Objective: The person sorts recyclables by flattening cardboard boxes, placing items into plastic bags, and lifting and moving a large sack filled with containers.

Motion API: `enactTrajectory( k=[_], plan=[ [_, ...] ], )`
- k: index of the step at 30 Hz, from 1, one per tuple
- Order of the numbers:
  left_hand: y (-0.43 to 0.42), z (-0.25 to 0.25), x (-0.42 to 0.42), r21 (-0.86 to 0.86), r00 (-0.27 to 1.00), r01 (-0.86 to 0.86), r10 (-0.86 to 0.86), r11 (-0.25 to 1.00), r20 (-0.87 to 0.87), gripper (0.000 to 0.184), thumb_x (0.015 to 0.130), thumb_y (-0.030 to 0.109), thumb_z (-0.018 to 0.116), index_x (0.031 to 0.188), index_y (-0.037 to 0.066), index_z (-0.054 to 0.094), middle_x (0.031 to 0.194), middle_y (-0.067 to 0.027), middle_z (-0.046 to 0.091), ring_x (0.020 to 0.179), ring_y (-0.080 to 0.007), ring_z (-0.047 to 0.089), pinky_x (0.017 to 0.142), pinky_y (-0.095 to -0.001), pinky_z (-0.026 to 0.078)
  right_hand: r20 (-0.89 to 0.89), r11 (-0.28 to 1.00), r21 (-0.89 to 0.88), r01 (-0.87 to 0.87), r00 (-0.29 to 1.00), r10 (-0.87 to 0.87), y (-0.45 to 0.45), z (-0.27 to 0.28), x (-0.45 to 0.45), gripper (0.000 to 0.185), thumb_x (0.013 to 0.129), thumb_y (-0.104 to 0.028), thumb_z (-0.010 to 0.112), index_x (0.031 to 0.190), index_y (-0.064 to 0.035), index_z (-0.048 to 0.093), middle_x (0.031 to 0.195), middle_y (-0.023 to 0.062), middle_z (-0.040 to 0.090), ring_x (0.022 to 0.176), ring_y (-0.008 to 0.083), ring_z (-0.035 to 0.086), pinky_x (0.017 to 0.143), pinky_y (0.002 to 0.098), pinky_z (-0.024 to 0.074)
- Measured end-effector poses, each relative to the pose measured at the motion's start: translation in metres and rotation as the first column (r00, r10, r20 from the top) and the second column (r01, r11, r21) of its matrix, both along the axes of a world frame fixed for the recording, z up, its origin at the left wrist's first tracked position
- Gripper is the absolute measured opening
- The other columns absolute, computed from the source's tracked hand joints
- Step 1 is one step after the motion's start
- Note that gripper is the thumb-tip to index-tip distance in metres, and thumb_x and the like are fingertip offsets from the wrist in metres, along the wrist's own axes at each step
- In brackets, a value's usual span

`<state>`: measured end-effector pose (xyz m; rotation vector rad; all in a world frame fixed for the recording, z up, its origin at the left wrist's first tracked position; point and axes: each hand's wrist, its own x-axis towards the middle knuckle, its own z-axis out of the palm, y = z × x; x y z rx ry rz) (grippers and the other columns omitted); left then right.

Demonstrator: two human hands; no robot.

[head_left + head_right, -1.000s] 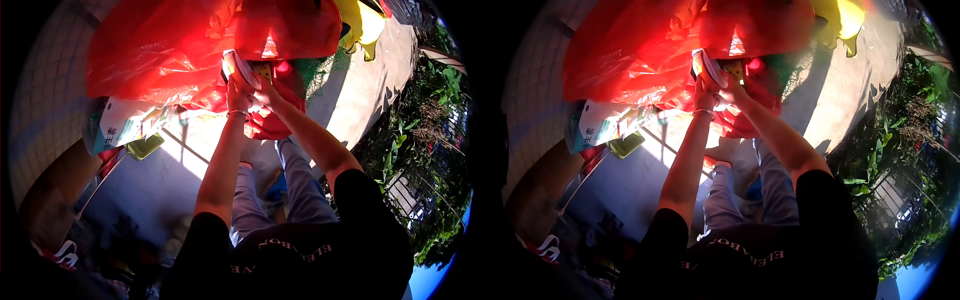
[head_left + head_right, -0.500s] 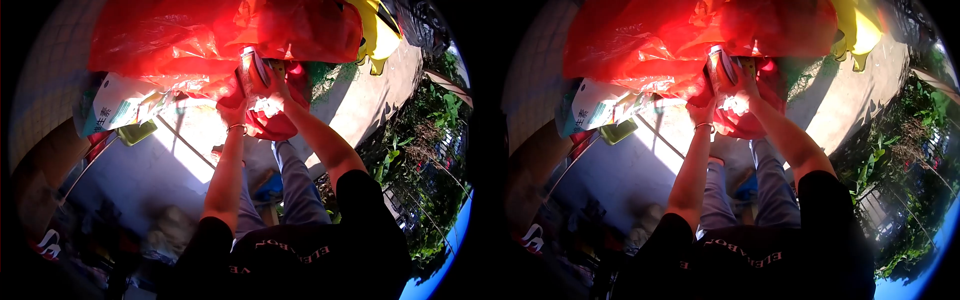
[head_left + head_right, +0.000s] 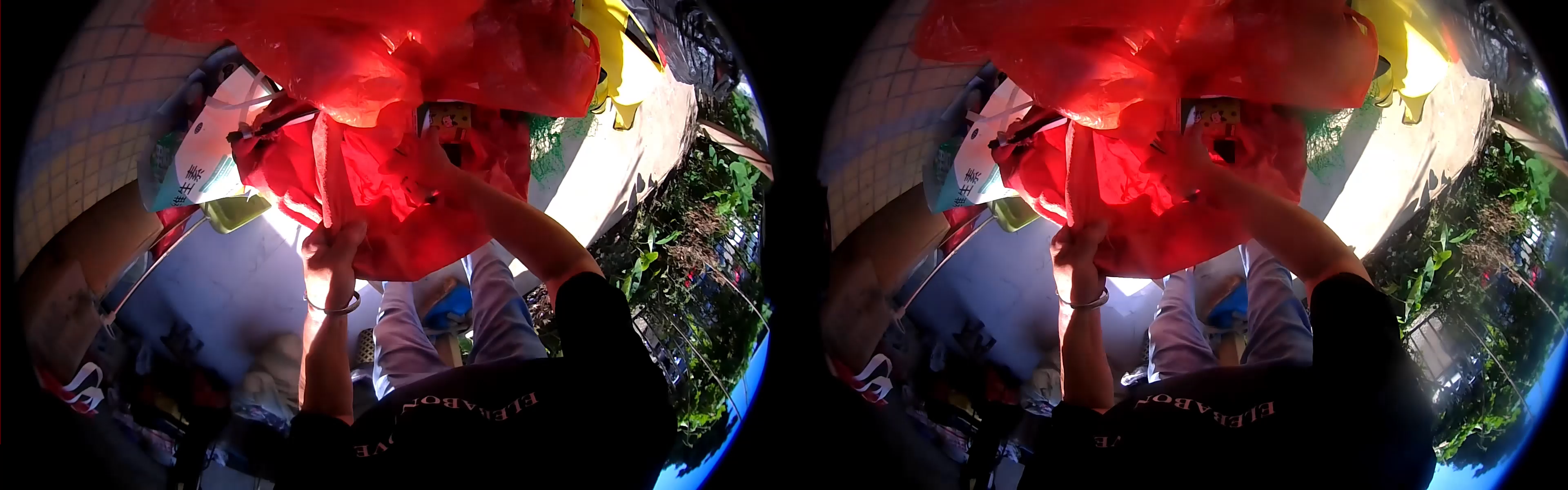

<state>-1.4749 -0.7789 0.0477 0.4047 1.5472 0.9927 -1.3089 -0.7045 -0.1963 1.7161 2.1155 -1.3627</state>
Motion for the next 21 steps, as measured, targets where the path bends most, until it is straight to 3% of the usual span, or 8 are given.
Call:
enactTrajectory(
  k=[1,2,4,7,11,14,21],
  plan=[
    [0.006,0.004,-0.001,-0.031,1.000,0.027,-0.026,0.999,0.011,0.014,0.079,0.008,0.064,0.088,-0.002,0.065,0.074,-0.0007,0.062,0.068,-0.0084,0.055,0.065,-0.0230,0.044,-0.141,0.996,-0.072,0.045,0.989,-0.055,-0.014,0.008,-0.011,0.059,0.076,-0.019,0.061,0.132,-0.0198,0.043,0.136,0.0239,0.031,0.116,0.0357,0.043,0.092,0.0471,0.0374],
    [0.005,0.001,0.002,-0.058,1.000,0.017,-0.016,0.998,0.022,0.014,0.079,0.008,0.064,0.088,-0.002,0.065,0.074,-0.0010,0.063,0.068,-0.0084,0.055,0.065,-0.0228,0.044,-0.271,0.985,-0.156,0.078,0.955,-0.119,-0.028,0.021,-0.022,0.058,0.076,-0.020,0.061,0.131,-0.0207,0.043,0.137,0.0245,0.029,0.118,0.0372,0.041,0.092,0.0483,0.0374],
    [0.008,-0.003,0.007,-0.074,1.000,0.020,-0.020,0.997,0.001,0.012,0.080,0.007,0.064,0.087,-0.002,0.066,0.076,-0.0017,0.063,0.070,-0.0085,0.056,0.066,-0.0221,0.044,-0.402,0.993,0.072,0.095,0.914,-0.058,-0.048,-0.017,-0.043,0.059,0.078,-0.022,0.058,0.134,-0.0212,0.039,0.137,0.0253,0.029,0.123,0.0403,0.035,0.093,0.0500,0.0368],
    [-0.001,-0.013,-0.003,-0.081,0.994,-0.077,0.083,0.994,0.076,0.015,0.081,0.008,0.062,0.090,-0.003,0.065,0.078,-0.0029,0.063,0.072,-0.0098,0.056,0.067,-0.0219,0.044,-0.397,0.988,0.006,0.157,0.907,-0.142,-0.023,-0.035,-0.043,0.056,0.079,-0.021,0.058,0.131,-0.0196,0.041,0.134,0.0244,0.032,0.120,0.0392,0.037,0.092,0.0486,0.0379],
    [0.002,-0.013,-0.006,-0.032,0.985,-0.104,0.107,0.994,0.137,0.019,0.080,0.005,0.062,0.095,-0.005,0.062,0.083,-0.0043,0.062,0.075,-0.0122,0.057,0.070,-0.0234,0.046,-0.421,0.963,-0.238,0.128,0.880,-0.221,0.008,-0.029,-0.026,0.052,0.079,-0.020,0.057,0.129,-0.0176,0.042,0.130,0.0231,0.035,0.117,0.0378,0.040,0.090,0.0468,0.0393],
    [0.007,-0.013,-0.004,-0.106,0.989,-0.068,0.081,0.992,0.125,0.016,0.080,0.008,0.064,0.092,-0.003,0.062,0.080,-0.0031,0.062,0.073,-0.0103,0.056,0.066,-0.0226,0.044,-0.421,0.977,-0.199,0.082,0.893,-0.160,0.010,-0.018,-0.030,0.049,0.080,-0.020,0.057,0.126,-0.0160,0.044,0.127,0.0222,0.038,0.114,0.0367,0.042,0.089,0.0454,0.0403],
    [-0.003,-0.017,-0.006,-0.183,0.999,0.004,0.005,0.983,0.046,0.021,0.082,0.012,0.060,0.094,-0.005,0.062,0.082,-0.0047,0.063,0.074,-0.0107,0.056,0.069,-0.0228,0.045,-0.372,0.964,-0.010,0.264,0.894,-0.249,0.080,-0.006,0.000,0.042,0.081,-0.018,0.056,0.122,-0.0124,0.047,0.120,0.0200,0.045,0.109,0.0342,0.047,0.086,0.0422,0.0428]
  ],
)
